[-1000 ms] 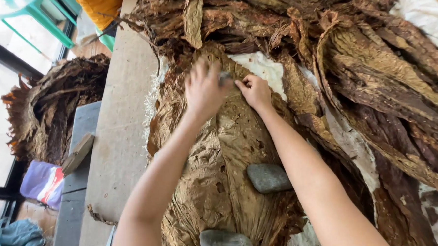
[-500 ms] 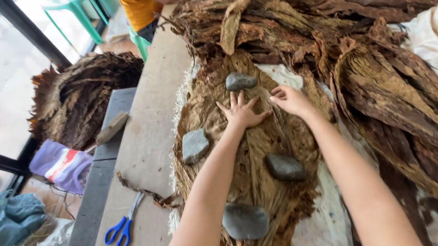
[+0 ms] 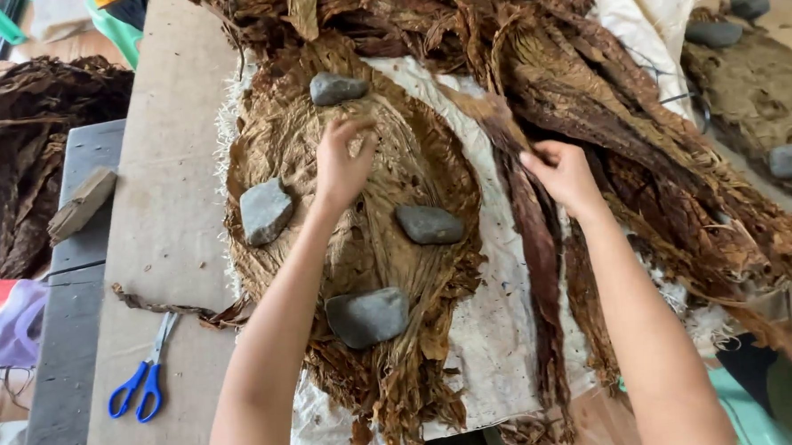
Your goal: The person repeatedly picks up dried brown leaves, places them on a white cloth, and presses them with smooth gray stones. The person adjusts the leaves and stones multiple times, working on a wooden table with other dried leaves and a pair of scissors nearby.
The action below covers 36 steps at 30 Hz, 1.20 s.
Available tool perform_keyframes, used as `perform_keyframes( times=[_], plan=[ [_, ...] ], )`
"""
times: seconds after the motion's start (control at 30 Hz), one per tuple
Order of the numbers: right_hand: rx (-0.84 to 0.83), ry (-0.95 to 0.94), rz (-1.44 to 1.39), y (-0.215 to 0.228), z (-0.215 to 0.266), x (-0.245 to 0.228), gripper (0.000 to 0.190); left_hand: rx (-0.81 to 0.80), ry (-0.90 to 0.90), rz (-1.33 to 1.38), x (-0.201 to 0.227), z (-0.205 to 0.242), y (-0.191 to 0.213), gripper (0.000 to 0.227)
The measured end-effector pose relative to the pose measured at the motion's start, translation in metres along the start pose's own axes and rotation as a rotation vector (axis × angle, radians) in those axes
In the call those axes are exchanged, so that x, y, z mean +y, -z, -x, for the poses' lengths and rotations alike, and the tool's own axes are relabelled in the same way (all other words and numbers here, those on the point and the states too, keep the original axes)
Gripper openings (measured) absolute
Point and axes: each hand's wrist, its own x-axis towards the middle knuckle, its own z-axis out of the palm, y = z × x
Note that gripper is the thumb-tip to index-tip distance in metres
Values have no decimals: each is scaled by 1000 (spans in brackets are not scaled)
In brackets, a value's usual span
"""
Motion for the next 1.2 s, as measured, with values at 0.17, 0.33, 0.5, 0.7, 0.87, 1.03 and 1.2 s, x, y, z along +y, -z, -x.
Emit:
perform_keyframes(
  times=[0.17,0.33,0.5,0.7,0.87,1.03,1.2],
  plan=[
    [-86,86,-844,-44,-20,-76,35,-93,299,582,86,45,28,48],
    [-219,130,-941,-71,11,-167,29,-83,398,810,110,56,21,56],
    [-71,130,-906,-46,-4,-162,16,18,544,852,64,49,40,31],
    [452,397,-265,11,-9,-137,24,157,581,1084,16,27,78,24],
    [366,132,-106,71,-21,-122,17,389,831,1555,70,18,145,19],
    [444,477,200,43,25,-186,49,259,729,1345,71,26,119,40],
    [-240,287,-250,-44,87,-254,58,159,471,911,41,34,78,25]
  ],
)
